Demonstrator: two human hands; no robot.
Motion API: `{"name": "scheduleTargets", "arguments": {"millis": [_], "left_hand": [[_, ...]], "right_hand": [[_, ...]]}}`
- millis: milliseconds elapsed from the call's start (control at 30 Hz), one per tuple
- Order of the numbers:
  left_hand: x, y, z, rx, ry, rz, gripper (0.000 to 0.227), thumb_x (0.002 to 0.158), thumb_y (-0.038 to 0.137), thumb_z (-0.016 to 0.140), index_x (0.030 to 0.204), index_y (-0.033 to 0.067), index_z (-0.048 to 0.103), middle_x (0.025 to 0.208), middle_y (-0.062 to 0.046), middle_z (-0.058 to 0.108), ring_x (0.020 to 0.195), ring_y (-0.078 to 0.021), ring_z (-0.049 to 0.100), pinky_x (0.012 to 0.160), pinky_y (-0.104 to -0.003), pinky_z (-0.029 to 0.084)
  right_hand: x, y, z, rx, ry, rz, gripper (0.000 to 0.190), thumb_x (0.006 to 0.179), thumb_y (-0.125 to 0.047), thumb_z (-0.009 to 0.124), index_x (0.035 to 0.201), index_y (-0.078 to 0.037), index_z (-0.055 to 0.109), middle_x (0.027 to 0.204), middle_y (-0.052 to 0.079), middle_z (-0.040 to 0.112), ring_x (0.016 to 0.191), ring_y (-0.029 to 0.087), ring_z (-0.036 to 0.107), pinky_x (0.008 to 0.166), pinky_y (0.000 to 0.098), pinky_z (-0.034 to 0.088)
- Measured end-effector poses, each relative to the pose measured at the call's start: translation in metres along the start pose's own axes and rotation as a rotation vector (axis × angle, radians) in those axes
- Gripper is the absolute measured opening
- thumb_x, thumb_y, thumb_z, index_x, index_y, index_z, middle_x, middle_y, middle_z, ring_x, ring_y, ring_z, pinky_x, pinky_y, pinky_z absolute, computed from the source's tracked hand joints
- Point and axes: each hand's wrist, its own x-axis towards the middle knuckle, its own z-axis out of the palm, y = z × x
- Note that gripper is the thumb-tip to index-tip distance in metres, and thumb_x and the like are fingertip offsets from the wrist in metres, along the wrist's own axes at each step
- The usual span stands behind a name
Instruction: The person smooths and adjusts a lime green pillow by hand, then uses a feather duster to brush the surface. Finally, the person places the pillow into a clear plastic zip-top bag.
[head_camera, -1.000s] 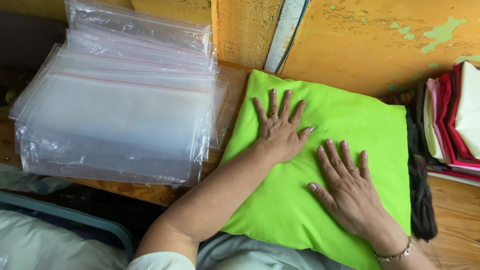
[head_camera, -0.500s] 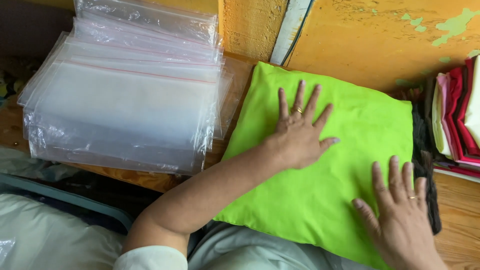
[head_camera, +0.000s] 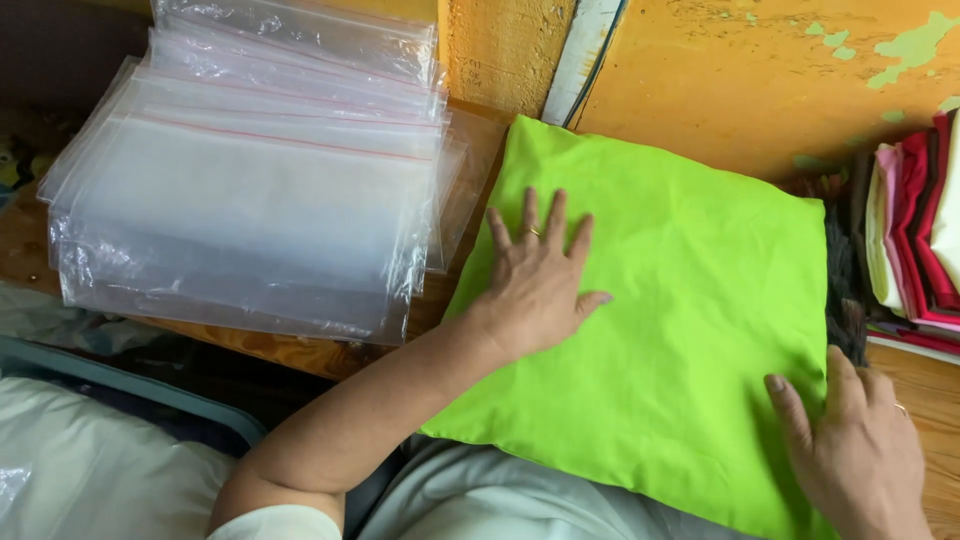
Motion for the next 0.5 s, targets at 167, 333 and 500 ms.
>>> {"name": "scheduleTargets", "arguments": {"millis": [167, 333, 500], "left_hand": [[0.013, -0.008, 0.029, -0.028, 0.072, -0.201, 0.045, 0.095, 0.045, 0.048, 0.11, 0.0032, 0.054, 0.111, -0.024, 0.053, 0.102, -0.0382, 0.053, 0.086, -0.052, 0.048], [0.031, -0.018, 0.034, -0.204, 0.655, 0.059, 0.009, 0.084, -0.004, 0.043, 0.084, 0.0016, 0.051, 0.083, -0.017, 0.052, 0.075, -0.0358, 0.052, 0.064, -0.044, 0.047], [0.029, -0.011, 0.016, -0.237, 0.814, 0.168, 0.003, 0.085, 0.001, 0.051, 0.082, -0.0001, 0.051, 0.088, -0.017, 0.053, 0.08, -0.0341, 0.051, 0.072, -0.043, 0.044]], "right_hand": [[0.014, 0.018, 0.028, -0.02, -0.084, 0.174, 0.049, 0.089, -0.049, 0.05, 0.107, -0.004, 0.059, 0.109, 0.01, 0.066, 0.086, 0.037, 0.067, 0.064, 0.0496, 0.052], [0.01, 0.05, 0.042, 0.069, 0.463, -0.15, 0.015, 0.1, -0.013, 0.069, 0.107, 0.0, 0.064, 0.098, 0.012, 0.063, 0.083, 0.027, 0.061, 0.07, 0.0374, 0.048], [0.02, 0.059, 0.017, 0.193, 0.498, -0.193, 0.021, 0.103, 0.002, 0.069, 0.114, 0.019, 0.064, 0.107, 0.03, 0.057, 0.092, 0.039, 0.058, 0.087, 0.0424, 0.049]]}}
